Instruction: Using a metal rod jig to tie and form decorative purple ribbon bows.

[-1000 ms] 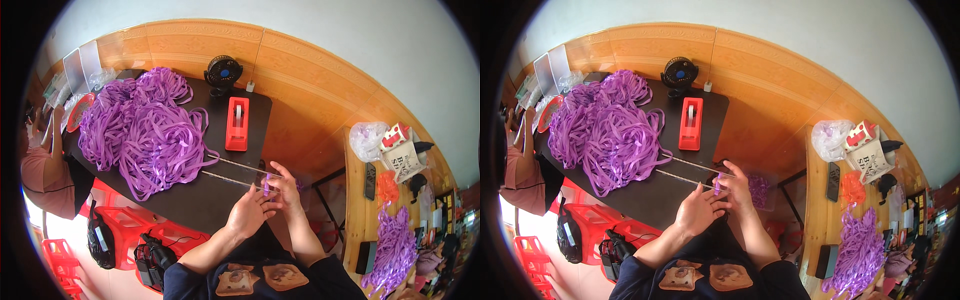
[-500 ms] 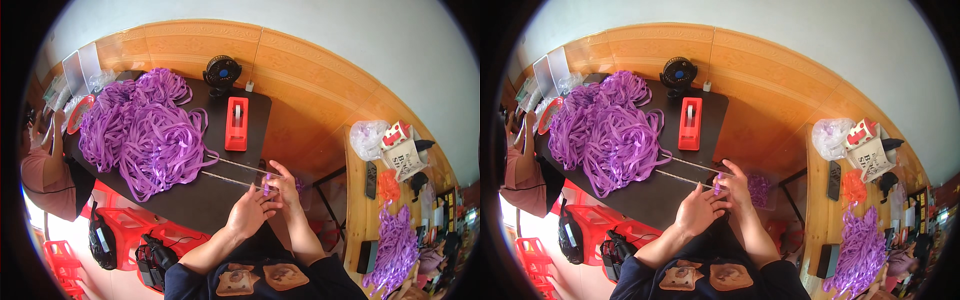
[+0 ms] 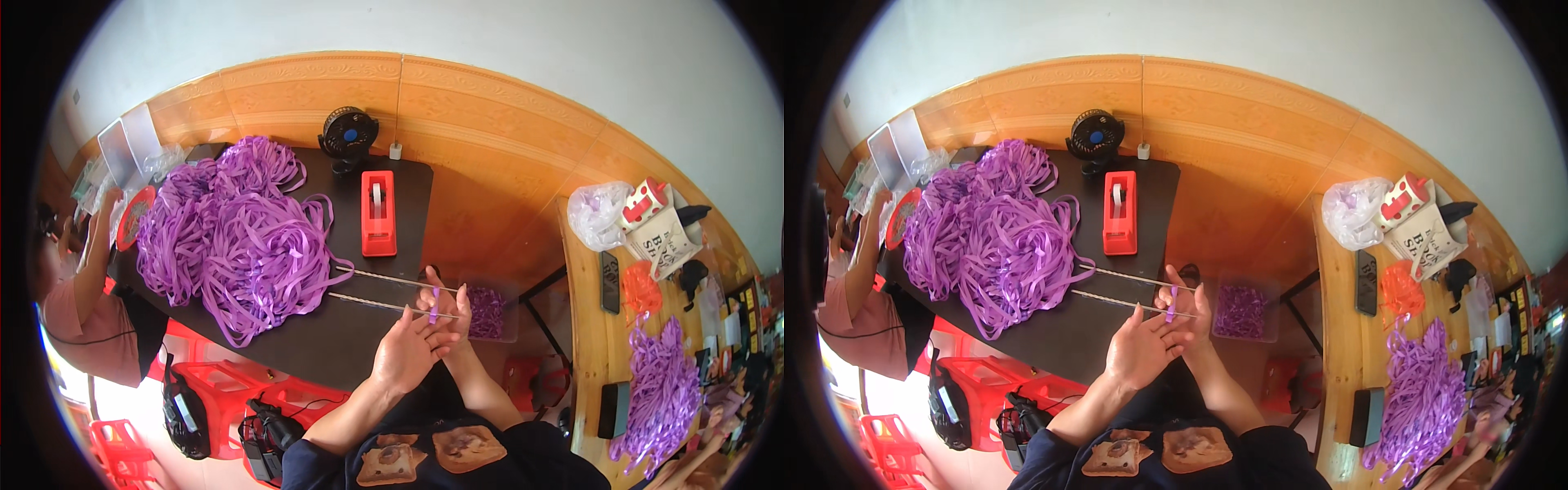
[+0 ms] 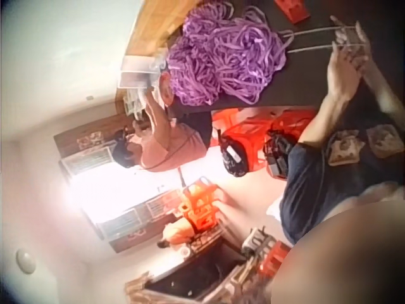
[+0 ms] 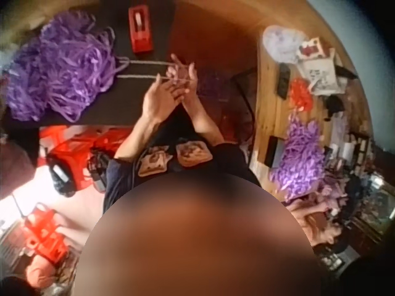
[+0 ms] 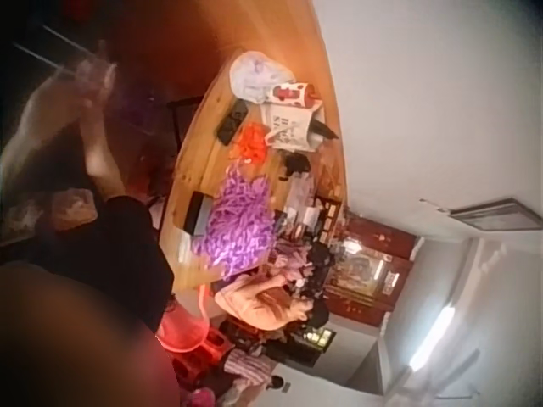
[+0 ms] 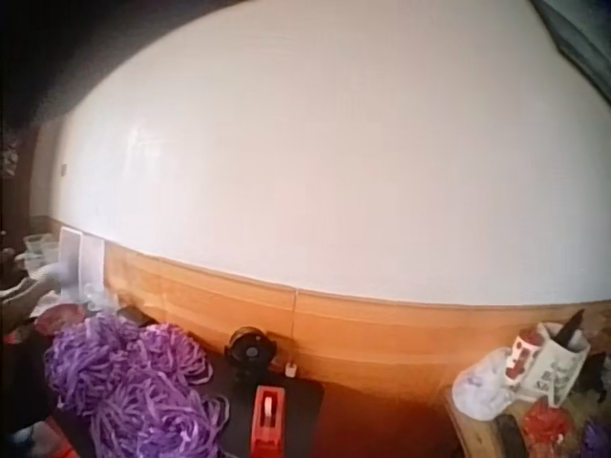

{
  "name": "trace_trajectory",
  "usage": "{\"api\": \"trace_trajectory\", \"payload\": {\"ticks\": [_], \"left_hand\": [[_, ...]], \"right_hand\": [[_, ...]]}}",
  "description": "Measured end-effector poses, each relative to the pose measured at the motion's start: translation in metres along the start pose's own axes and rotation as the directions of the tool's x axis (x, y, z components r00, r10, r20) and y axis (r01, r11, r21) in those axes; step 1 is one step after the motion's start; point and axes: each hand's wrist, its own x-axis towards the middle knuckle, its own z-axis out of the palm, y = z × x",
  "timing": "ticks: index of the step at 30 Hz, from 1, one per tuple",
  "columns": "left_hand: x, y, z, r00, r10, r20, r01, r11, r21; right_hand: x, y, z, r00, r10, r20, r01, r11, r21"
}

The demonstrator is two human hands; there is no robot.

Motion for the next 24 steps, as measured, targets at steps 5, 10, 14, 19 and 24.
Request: {"api": "trace_trajectory", "payload": {"ticks": [5, 10, 14, 19, 24], "left_hand": [[0.001, -0.001, 0.003, 1.0, -0.006, 0.0, 0.006, 1.0, -0.011], [0.0, 0.0, 0.003, 1.0, -0.01, -0.012, 0.01, 0.999, -0.036], [0.0, 0.0, 0.005, 1.0, -0.003, -0.012, 0.003, 1.0, -0.031], [0.0, -0.001, 0.006, 1.0, -0.017, -0.017, 0.016, 0.999, -0.028], [0.0, 0.001, 0.005, 1.0, -0.002, -0.011, 0.002, 1.0, 0.004]], "right_hand": [[0.002, -0.01, 0.0, 0.999, 0.036, -0.024, -0.039, 0.99, -0.134], [0.002, -0.015, 0.009, 0.995, 0.055, -0.087, -0.074, 0.972, -0.222], [0.004, -0.014, 0.008, 0.996, 0.065, -0.067, -0.075, 0.984, -0.159], [0.002, -0.016, 0.007, 0.998, 0.056, -0.032, -0.061, 0.983, -0.175], [-0.004, -0.022, 0.017, 0.975, 0.049, -0.215, -0.112, 0.949, -0.294]]}}
